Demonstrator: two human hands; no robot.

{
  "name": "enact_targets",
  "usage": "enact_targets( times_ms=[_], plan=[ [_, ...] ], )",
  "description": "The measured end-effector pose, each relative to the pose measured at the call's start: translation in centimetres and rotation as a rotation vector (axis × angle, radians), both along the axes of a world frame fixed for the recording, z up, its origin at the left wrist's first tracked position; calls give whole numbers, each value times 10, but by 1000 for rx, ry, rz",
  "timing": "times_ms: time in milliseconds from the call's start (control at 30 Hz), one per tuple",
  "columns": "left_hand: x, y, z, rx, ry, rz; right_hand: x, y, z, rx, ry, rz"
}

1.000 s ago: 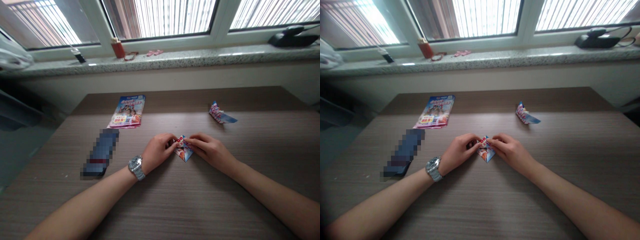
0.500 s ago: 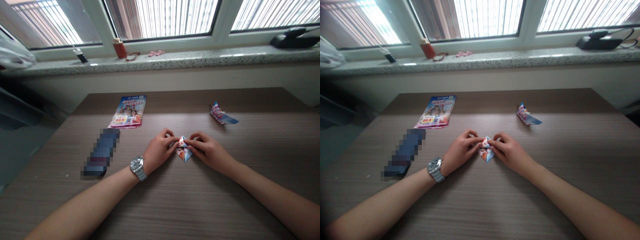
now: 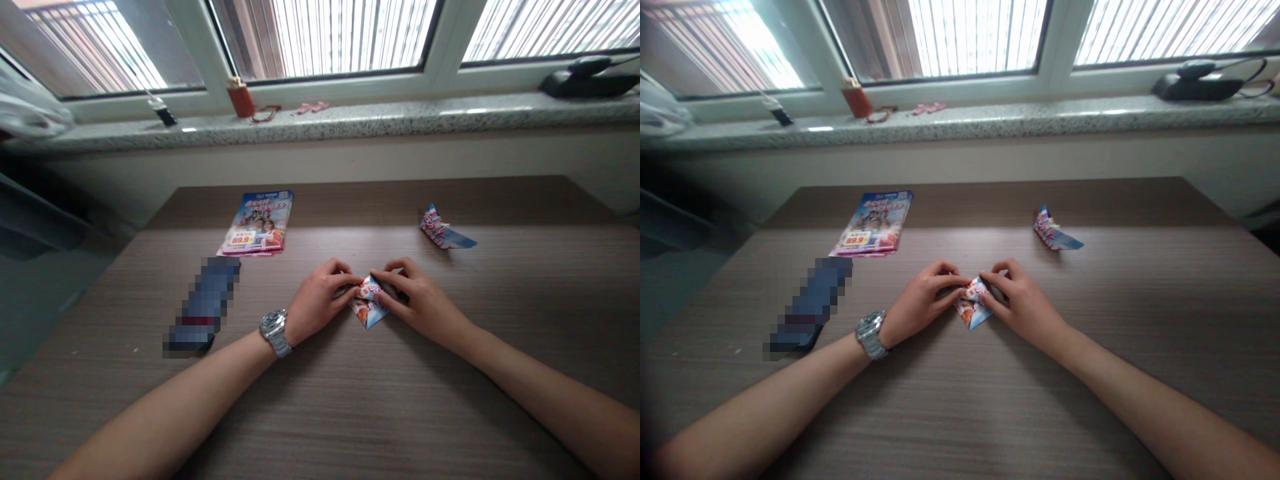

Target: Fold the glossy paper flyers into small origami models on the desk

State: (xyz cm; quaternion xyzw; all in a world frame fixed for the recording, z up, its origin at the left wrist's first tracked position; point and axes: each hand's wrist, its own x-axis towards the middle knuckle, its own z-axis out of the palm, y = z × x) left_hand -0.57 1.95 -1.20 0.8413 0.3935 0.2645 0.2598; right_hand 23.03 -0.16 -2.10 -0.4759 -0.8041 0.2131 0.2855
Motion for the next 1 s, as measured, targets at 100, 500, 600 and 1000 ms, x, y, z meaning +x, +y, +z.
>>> enact_targets(
  times_ms=[100,500,600,1000],
  plan=[
    [0,0,1,-27,-22,-2,0,0,1,-21,-7,31],
    [0,-3,10,-83,-92,-26,2,-1,8,-136,127,45],
    [1,-4,14,-144,-144,-51,1,-5,10,-202,234,39],
    [6,-13,21,-236,-286,-18,-5,-10,17,-414,430,-25]
  ],
)
